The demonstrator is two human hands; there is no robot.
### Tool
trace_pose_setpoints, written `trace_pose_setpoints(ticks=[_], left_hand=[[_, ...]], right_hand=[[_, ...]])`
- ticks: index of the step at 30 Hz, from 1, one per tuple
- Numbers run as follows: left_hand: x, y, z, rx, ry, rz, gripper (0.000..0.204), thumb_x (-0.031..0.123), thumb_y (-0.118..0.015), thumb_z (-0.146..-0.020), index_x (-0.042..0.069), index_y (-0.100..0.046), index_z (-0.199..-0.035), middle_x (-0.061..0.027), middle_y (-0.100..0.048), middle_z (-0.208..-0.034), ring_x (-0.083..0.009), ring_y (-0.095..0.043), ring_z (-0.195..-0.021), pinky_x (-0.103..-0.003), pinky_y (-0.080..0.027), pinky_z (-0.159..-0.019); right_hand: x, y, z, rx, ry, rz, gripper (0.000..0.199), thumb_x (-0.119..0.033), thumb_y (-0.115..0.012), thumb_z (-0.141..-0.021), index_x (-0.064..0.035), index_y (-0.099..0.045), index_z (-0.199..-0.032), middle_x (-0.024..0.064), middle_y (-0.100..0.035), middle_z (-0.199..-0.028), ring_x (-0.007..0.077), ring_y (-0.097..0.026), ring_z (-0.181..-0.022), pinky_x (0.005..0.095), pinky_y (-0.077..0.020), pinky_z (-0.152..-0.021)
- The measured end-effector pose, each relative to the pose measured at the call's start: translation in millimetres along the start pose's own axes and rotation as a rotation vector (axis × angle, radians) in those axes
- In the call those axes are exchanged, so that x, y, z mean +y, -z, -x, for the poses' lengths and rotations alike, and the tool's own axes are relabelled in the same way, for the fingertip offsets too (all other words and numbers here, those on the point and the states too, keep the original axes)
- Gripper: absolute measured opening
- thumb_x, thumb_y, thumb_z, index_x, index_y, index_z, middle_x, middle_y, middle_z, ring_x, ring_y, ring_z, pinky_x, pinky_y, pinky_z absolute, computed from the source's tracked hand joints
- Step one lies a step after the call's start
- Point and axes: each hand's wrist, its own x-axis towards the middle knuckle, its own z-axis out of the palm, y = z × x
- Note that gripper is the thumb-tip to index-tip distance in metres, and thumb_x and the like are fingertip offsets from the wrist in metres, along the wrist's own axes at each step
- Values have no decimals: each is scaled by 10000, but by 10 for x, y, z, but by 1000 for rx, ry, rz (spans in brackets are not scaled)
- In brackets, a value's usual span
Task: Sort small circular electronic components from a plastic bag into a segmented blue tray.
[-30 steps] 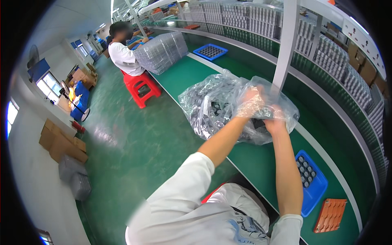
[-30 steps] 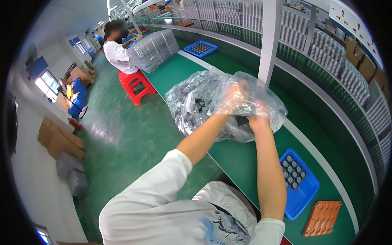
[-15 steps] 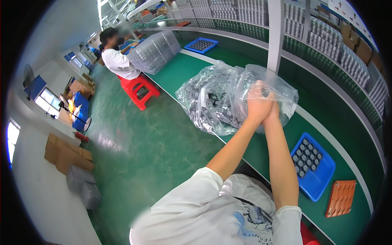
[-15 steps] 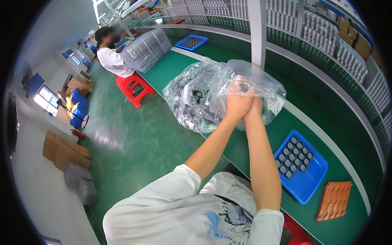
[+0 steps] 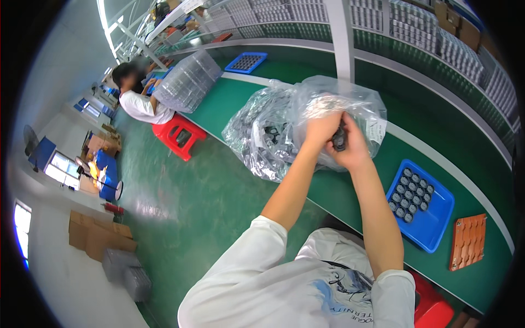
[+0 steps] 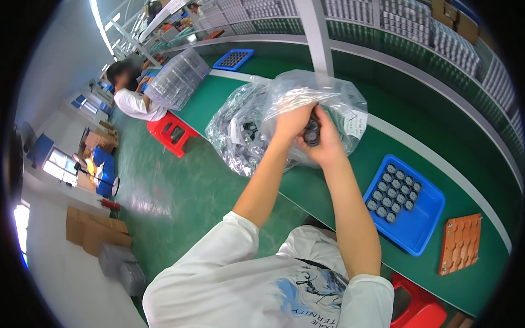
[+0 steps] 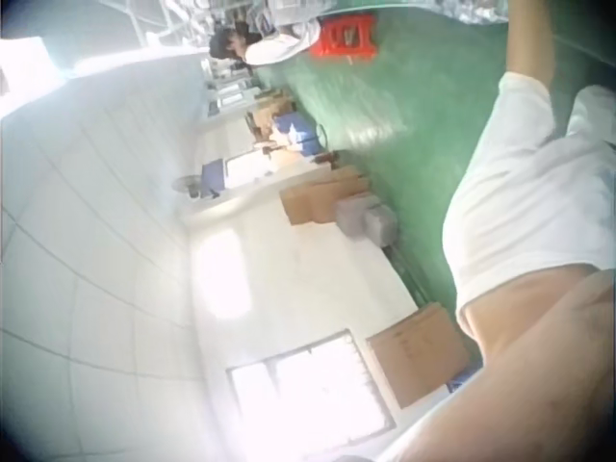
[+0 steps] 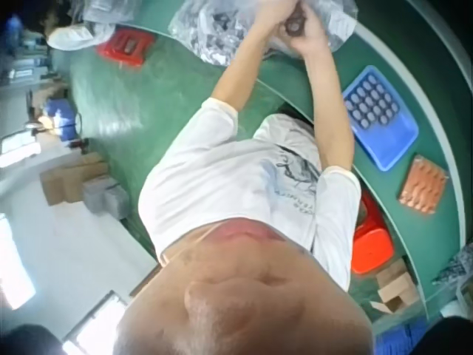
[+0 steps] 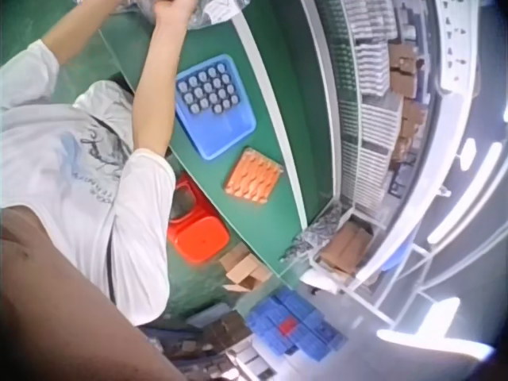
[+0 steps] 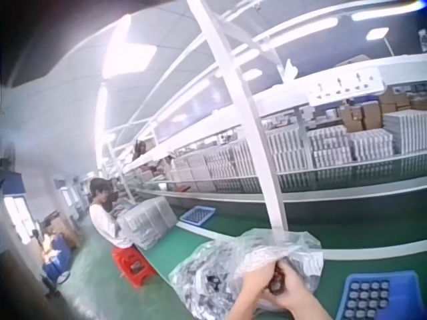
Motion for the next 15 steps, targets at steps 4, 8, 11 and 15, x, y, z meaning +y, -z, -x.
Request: trace_pose_setpoints(ticks=[4,8,11,15], left_hand=[[3,57,40,155,26,50,300,211,-604,-884,21,-679,-1104,-184,-663,-1175,-387,-616,-1105,-454,-483,-956],[-56,80,50,203,184,29,558,301,-641,-919,39,-532,-1400,-253,-601,-1274,-417,-589,-1149,-467,-469,-999],[-70,56,145,38,128,169,630,345,-637,-932,48,-471,-1463,-275,-530,-1394,-420,-533,-1254,-446,-420,-1073],[425,355,417,-184,462,384,481,406,-583,-973,-50,-703,-1066,-227,-705,-914,-353,-685,-906,-401,-518,-846]], right_hand=[[122,74,-232,6,1,-111,171,-337,-647,-970,-182,-619,-1035,-3,-649,-913,143,-613,-748,315,-483,-534],[173,34,-216,143,141,-105,139,-208,-626,-961,-126,-585,-1066,70,-632,-915,207,-609,-697,357,-493,-540],[184,-75,-34,282,333,-14,136,-149,-632,-933,-93,-601,-1052,73,-635,-921,189,-605,-683,356,-491,-546],[237,-34,99,162,485,285,184,-90,-609,-937,-60,-654,-1113,50,-648,-953,143,-610,-771,304,-474,-575]])
